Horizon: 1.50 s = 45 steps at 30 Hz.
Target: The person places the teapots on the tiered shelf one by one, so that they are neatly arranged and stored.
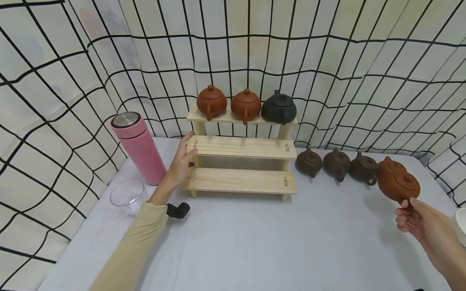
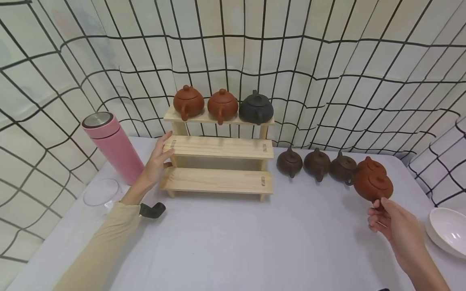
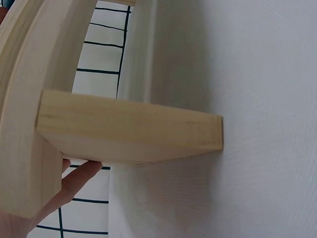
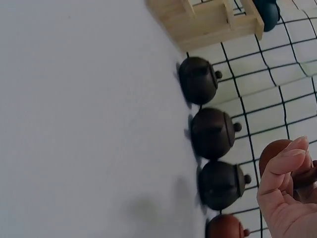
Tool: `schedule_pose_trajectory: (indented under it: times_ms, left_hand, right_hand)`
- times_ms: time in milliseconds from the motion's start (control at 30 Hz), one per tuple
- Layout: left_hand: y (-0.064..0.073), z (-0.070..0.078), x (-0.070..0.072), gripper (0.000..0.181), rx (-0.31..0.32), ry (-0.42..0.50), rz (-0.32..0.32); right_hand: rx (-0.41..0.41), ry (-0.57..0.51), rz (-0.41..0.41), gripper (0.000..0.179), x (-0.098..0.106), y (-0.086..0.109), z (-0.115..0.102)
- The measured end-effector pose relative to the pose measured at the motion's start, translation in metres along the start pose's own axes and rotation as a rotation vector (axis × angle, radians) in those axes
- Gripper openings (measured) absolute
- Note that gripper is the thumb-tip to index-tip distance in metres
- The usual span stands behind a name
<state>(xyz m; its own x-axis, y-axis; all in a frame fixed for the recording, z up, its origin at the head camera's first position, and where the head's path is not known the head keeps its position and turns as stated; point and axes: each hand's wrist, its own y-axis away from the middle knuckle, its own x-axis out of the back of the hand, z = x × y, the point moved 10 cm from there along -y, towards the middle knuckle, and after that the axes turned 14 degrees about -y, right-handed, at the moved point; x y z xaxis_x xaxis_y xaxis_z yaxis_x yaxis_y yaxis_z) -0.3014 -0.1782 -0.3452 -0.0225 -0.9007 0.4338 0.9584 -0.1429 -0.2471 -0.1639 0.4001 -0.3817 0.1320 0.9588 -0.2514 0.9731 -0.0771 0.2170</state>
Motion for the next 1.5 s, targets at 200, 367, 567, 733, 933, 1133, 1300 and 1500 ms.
schedule_pose_trajectory:
  times_ms: [200, 367, 567, 733, 933, 1133, 1300, 1500]
  left_hand:
    - [0.000, -0.001, -0.001, 0.067, 0.003, -0.002, -0.006]
    - [0.000, -0.003, -0.001, 0.068, 0.000, 0.002, -0.008]
    - [-0.001, -0.003, 0.000, 0.066, -0.001, 0.011, -0.005]
    - [-0.002, 0.000, -0.001, 0.067, -0.002, 0.012, -0.014]
    - [0.000, 0.000, 0.000, 0.066, 0.003, 0.021, -0.013]
    - [-0.001, -0.003, 0.001, 0.067, -0.003, 0.038, -0.017]
    - [0.000, -0.004, 0.002, 0.067, 0.003, 0.034, -0.014]
    - [0.001, -0.006, 0.001, 0.067, 0.014, 0.028, -0.022]
  right_hand:
    - [0.123, 0.033, -0.212, 0.030, -0.070, 0.006, -0.021]
    - [0.170, 0.130, -0.352, 0.031, -0.134, 0.010, -0.030]
    - [0.175, 0.235, -0.465, 0.038, -0.216, 0.010, -0.035]
    - [0.121, 0.240, -0.543, 0.038, -0.279, 0.007, -0.027]
    - [0.022, 0.226, -0.604, 0.032, -0.341, -0.004, -0.004]
    - [-0.005, 0.213, -0.625, 0.033, -0.379, -0.019, 0.005]
    - [0.003, 0.209, -0.612, 0.032, -0.398, -0.032, 0.005]
    - [-0.002, 0.175, -0.591, 0.032, -0.411, -0.045, 0.012]
